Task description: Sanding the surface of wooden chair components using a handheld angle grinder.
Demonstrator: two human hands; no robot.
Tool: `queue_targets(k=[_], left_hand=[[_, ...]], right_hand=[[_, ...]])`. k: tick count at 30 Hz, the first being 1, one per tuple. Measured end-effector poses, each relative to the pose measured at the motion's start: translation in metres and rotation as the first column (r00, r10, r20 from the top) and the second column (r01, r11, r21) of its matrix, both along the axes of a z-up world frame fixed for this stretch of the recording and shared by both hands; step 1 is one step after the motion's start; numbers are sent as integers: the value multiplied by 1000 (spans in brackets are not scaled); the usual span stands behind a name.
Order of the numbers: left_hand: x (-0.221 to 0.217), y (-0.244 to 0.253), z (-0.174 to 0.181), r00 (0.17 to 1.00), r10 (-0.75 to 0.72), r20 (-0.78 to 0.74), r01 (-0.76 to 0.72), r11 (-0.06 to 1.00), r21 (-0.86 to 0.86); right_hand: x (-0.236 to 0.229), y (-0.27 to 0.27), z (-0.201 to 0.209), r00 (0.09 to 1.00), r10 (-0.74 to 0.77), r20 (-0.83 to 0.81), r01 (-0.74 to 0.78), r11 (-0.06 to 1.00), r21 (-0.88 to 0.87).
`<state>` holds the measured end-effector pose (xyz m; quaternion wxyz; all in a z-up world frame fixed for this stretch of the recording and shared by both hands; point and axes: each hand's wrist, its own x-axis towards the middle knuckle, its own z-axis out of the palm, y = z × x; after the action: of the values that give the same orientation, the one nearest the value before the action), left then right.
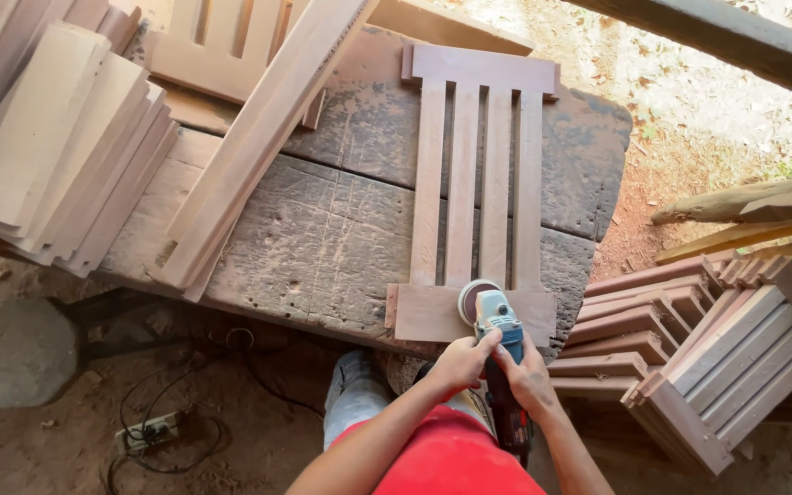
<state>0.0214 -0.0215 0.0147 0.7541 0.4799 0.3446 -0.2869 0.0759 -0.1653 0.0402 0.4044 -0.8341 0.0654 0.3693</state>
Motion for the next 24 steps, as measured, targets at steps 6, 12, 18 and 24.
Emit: queue_targets(k=[6,12,18,24], left_hand=[[-10,27,21,995,95,-39,-96,995,-27],[-23,44,6,967,234,-104,-226,971,81],[-39,62,-16,921,358,-154,-347,933,94],[-30,47,-24,946,294,-140,-288,956,56]], right_hand=[[2,28,6,997,83,-6,-82,995,48],[6,76,22,966,230,-113,-242,964,-106],[10,106,29,924,335,-187,-361,923,-134],[17,86,29,939,283,-196,-315,936,-155]])
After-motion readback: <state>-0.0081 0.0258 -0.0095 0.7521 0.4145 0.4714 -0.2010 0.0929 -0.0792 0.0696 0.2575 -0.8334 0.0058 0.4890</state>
